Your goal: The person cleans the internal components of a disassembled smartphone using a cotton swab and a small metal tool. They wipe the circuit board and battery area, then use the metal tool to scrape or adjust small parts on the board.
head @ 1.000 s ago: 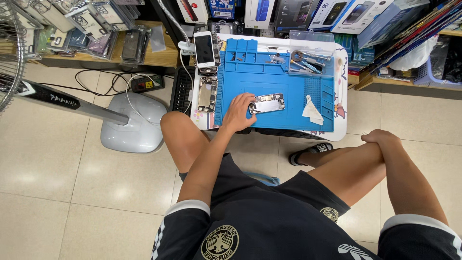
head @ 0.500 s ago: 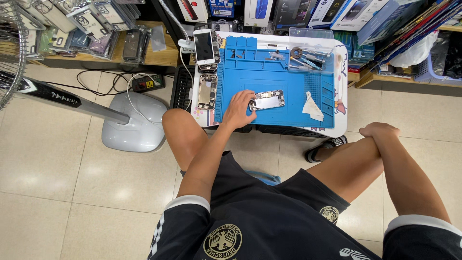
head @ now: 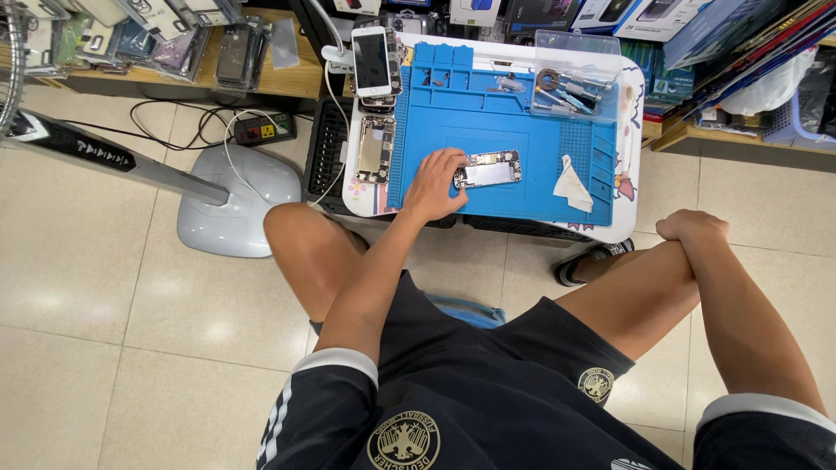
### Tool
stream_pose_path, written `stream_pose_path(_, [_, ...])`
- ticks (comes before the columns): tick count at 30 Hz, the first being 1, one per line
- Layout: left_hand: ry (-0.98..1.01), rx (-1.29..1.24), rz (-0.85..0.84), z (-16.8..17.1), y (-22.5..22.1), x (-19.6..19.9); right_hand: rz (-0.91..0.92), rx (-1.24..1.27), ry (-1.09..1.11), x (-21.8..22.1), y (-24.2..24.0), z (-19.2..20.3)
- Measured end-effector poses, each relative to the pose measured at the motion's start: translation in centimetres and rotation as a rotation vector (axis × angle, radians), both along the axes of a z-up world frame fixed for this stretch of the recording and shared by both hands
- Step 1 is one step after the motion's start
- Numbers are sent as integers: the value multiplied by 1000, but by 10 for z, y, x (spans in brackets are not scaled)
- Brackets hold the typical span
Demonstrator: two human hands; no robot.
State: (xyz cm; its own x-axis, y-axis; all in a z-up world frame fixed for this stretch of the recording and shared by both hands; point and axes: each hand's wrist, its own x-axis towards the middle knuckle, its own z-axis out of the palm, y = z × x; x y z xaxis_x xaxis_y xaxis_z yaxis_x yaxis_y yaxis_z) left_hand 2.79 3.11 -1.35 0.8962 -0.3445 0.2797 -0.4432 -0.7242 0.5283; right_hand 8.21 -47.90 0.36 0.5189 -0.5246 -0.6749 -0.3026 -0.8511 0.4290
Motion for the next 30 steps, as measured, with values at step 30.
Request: stream_pose_path(30, [-4, -15, 0, -1, 0, -1, 100, -14, -5, -20, -19, -10])
